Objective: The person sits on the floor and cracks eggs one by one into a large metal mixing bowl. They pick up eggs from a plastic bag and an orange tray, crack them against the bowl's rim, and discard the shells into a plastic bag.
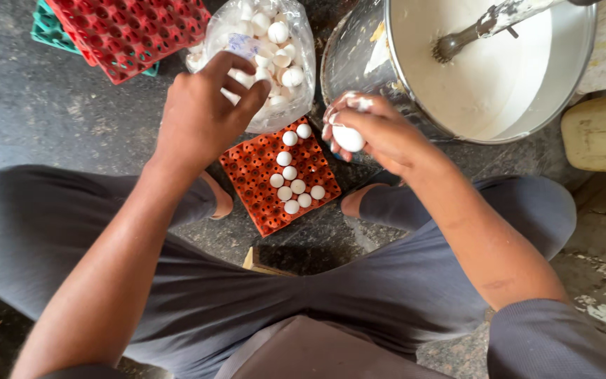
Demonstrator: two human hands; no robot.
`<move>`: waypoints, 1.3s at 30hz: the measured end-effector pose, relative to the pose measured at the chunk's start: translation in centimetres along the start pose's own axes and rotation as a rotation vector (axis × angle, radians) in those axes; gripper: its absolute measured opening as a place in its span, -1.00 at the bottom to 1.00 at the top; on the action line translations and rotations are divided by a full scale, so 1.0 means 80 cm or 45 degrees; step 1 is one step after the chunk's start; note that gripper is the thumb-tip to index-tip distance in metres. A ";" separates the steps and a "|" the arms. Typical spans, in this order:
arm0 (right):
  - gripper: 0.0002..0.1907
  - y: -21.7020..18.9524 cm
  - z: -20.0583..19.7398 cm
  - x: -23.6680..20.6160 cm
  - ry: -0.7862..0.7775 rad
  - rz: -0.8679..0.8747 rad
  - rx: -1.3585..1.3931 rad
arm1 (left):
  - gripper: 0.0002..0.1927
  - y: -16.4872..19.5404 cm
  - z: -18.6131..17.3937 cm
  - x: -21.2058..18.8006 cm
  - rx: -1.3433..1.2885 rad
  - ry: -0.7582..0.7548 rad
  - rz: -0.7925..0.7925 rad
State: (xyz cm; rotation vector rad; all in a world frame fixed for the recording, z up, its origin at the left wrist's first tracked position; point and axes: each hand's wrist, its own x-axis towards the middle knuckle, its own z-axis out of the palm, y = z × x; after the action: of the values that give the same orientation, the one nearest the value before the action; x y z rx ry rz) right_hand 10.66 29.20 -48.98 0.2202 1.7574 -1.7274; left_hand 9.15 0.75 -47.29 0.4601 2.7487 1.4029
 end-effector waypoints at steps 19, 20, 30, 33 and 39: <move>-0.63 -0.020 -0.140 -0.032 0.467 -0.559 -0.417 | -0.49 -0.013 0.034 -0.008 0.562 -0.811 -0.070; -0.61 -0.023 -0.137 -0.035 0.471 -0.553 -0.425 | -0.49 -0.013 0.036 -0.008 0.561 -0.825 -0.078; -0.82 -0.024 -0.163 -0.063 0.380 -0.606 -0.005 | -0.42 -0.010 0.048 -0.005 0.599 -0.905 -0.108; -0.90 -0.025 -0.175 -0.074 0.400 -0.560 0.289 | -0.39 -0.008 0.051 -0.004 0.657 -0.942 -0.169; -0.93 -0.022 -0.179 -0.080 0.470 -0.452 0.450 | -0.40 -0.001 0.049 -0.001 0.700 -0.970 -0.271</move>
State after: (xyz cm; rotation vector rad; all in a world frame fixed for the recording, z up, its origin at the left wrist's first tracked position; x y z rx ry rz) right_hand 9.94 44.48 -45.19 0.4225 1.8116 -2.3805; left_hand 9.84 3.79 -49.71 0.5415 2.3709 0.2871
